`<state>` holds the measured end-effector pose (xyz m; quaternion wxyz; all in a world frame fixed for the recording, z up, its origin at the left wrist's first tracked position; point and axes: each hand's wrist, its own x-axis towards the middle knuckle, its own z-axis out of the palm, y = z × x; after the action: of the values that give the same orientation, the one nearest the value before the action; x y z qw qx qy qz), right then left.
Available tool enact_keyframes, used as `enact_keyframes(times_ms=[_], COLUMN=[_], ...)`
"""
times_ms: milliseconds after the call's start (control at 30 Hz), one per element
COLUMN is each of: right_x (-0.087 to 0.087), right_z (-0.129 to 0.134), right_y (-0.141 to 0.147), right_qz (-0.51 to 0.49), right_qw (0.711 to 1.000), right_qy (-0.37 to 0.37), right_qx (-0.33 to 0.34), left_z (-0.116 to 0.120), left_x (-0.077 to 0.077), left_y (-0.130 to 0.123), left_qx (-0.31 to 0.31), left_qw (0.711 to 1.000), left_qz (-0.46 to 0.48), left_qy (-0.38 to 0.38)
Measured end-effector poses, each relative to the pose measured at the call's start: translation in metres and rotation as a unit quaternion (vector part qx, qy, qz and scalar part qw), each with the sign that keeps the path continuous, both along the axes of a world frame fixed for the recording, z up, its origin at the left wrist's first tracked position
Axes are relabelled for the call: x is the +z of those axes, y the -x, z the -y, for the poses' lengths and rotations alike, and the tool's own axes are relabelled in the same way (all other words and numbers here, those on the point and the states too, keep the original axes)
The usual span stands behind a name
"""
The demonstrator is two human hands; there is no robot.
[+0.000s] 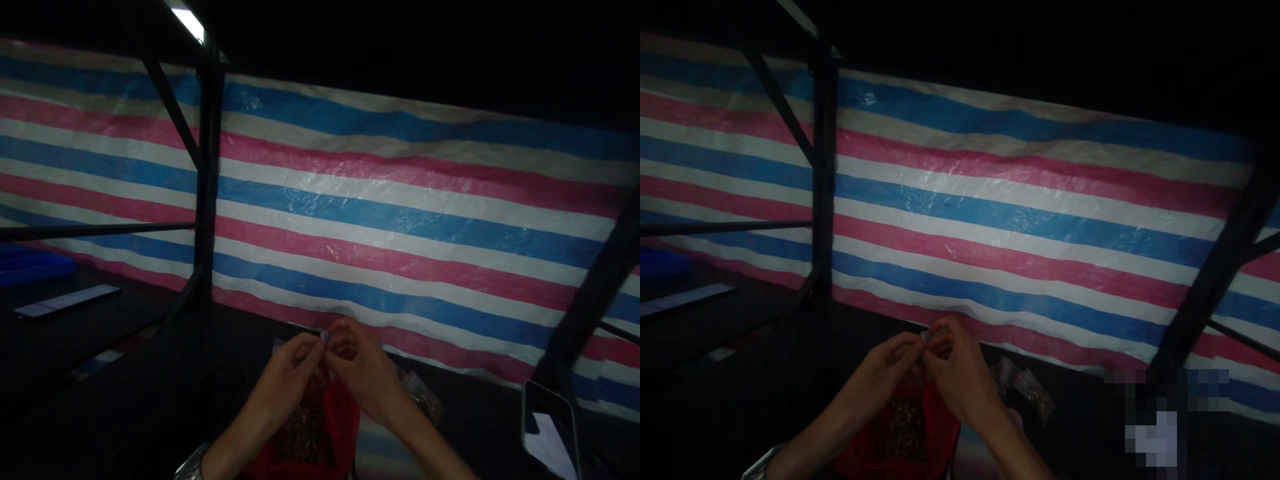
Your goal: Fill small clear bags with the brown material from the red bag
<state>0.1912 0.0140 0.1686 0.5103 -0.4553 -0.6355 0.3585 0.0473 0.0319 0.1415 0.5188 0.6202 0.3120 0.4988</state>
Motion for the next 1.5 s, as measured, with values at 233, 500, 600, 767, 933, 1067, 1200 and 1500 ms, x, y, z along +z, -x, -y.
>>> enact_keyframes(times_ms=[233,500,600,767,933,1067,1200,1500], right_x=[-0.018,-0.013,-0.013,-0.013,-0.015,-0.017,-0.018,-0.024], right_z=[-0.004,0.000,0.001,-0.004,-0.007,-0.007,0.001,0.026], right_y=[0.009,0.022,0.025,0.027,0.024,0.019,0.012,0.003], right_qz=[-0.003,0.094,0.103,0.109,0.190,0.268,0.282,0.429], right_qw=[0.999,0.996,0.995,0.993,0.978,0.951,0.948,0.899], right_qy=[0.036,-0.003,-0.001,0.034,-0.023,-0.115,-0.145,-0.083], right_qx=[0.018,0.006,-0.004,-0.019,-0.087,-0.107,-0.044,0.005], left_z=[0.008,0.000,-0.003,-0.005,-0.008,-0.010,-0.006,-0.018], left_x=[-0.014,-0.018,-0.019,-0.025,-0.033,-0.039,-0.038,-0.047], left_y=[0.021,0.036,0.041,0.049,0.051,0.045,0.039,0.023], left_qx=[0.034,0.061,0.056,0.047,0.031,0.005,-0.072,-0.033], left_qw=[0.999,0.995,0.994,0.991,0.992,0.996,0.978,0.983], left_qz=[-0.027,-0.069,-0.080,-0.106,-0.114,-0.072,0.008,0.085], left_qy=[-0.012,-0.047,-0.050,-0.074,-0.054,0.045,0.196,0.162])
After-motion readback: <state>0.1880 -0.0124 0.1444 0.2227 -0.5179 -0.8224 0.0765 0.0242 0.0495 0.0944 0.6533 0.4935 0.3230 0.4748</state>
